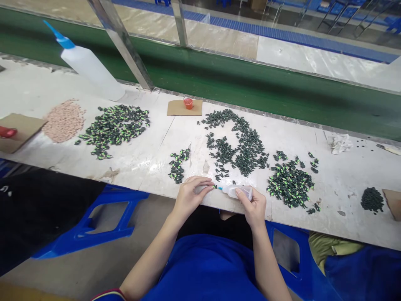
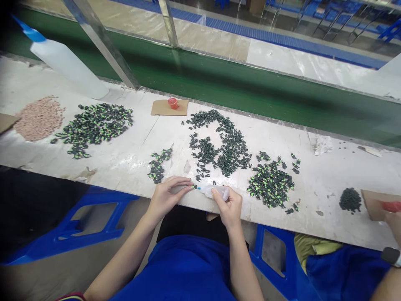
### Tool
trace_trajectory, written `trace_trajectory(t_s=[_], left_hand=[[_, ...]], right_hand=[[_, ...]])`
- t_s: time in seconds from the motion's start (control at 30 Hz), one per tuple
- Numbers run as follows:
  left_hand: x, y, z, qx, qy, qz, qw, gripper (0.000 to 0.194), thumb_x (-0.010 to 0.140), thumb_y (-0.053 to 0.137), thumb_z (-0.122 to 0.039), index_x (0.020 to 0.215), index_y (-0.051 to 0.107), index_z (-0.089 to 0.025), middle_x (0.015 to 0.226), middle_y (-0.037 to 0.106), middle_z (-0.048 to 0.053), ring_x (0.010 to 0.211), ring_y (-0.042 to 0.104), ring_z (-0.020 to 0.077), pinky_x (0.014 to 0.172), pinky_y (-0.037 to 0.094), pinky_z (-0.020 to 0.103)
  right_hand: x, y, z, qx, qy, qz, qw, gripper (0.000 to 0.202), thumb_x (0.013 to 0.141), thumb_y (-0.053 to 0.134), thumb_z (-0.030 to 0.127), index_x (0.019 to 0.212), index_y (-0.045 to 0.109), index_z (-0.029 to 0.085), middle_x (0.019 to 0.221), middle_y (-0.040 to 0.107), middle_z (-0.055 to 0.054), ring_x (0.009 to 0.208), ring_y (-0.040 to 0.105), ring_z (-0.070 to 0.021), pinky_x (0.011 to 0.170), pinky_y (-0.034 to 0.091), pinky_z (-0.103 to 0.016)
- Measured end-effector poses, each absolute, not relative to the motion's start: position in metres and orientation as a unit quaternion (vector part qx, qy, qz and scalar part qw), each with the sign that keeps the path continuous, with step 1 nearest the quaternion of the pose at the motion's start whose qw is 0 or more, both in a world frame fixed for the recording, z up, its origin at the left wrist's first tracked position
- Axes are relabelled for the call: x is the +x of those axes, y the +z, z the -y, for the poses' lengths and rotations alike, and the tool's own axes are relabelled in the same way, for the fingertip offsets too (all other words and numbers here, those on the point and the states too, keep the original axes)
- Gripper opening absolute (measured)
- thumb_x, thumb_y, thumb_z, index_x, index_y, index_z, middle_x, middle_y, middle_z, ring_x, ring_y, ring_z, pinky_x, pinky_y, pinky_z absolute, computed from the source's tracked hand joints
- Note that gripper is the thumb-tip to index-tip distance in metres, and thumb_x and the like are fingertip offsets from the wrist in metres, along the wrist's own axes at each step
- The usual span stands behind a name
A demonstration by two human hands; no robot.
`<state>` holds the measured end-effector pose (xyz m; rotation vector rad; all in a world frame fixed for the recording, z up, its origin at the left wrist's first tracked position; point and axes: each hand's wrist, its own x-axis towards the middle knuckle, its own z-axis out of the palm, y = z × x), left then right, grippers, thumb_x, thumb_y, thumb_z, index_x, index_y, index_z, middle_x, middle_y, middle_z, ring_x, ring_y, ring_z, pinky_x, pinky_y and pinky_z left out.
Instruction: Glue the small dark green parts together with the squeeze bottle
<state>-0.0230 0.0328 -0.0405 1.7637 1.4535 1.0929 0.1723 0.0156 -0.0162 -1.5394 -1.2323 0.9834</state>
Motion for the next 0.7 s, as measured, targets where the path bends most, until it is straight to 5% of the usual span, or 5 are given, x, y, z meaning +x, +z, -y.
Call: trace_trajectory(t_s=[0.7], left_hand=[[-0.0225, -0.0389, -0.0326, 0.652, 0.409, -0.553, 0.318, 0.007, 0.078, 0.069, -0.024, 0.084, 0.071, -0.022, 0.083, 0.075, 0.003, 0.086, 0.069, 0.0205, 0.085, 0.054, 0.035]], right_hand=[[0.1734, -0.0167, -0.0167, -0.630, 0.386, 0.502, 0.450, 0.028, 0.073, 0.064, 0.041, 0.060, 0.066, 0.017, 0.054, 0.058, 0.000, 0.053, 0.050, -0.0137, 0.050, 0.039, -0.024]])
